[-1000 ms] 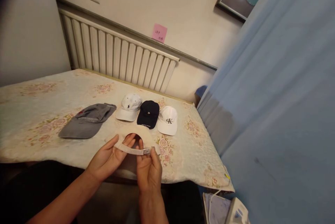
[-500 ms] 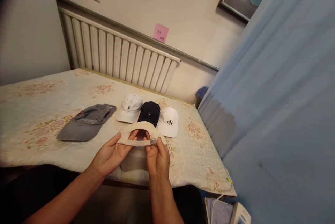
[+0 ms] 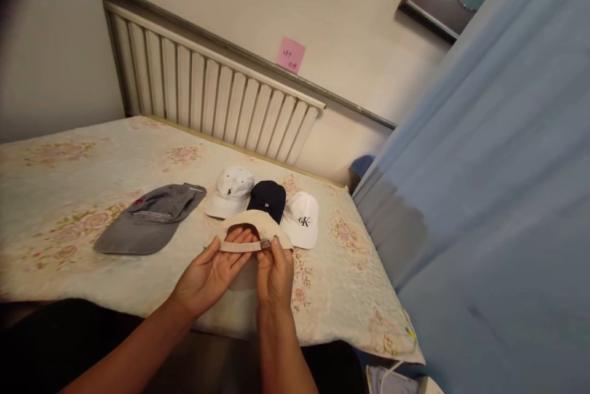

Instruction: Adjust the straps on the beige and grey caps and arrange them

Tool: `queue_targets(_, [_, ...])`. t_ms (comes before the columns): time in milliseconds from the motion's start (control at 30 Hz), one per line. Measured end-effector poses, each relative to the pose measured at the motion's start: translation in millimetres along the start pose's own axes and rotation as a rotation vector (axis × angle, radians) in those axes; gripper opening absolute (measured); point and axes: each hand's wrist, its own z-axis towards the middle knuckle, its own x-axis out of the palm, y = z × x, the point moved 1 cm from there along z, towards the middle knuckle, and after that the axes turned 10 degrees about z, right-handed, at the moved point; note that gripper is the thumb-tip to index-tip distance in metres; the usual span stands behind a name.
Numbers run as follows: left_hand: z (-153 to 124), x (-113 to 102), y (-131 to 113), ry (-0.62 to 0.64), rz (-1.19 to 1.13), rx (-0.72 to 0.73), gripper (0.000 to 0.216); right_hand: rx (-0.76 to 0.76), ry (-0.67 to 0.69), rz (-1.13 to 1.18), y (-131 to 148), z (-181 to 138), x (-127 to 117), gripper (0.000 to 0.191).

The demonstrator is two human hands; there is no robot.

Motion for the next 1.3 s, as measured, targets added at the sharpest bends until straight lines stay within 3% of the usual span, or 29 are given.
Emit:
queue_targets(300, [-18,11,11,-0.091,0.266,0.027,0.027,-0.029,-0.038,-0.087,-21,-22,7,0.026])
queue_targets(500, [-19,14,18,-0.072,0.422,0.072,0.011,0.008,0.01,-0.084,-29,-36,6,0.02])
queue_targets(833, [-28,24,21,-0.09,0.453,0.079,0.01,0.091,-0.168,0.134,-15,-37,3,0.021])
queue_targets(967, [-33,23,19,-0.08,0.458,0.084,0.011,0.173,-0.138,0.136,-11,-33,-5,0.029])
queue_targets(1167, [-38,13,15,-0.109,0.397,0.114,0.01,0.097,-0.217,0.221,-12,-31,-13,0.026])
queue_targets(1300, [-39,3,11,-0.104,0.322,0.105,0.009,0.105,-0.153,0.237,-13,-33,-10,0.024])
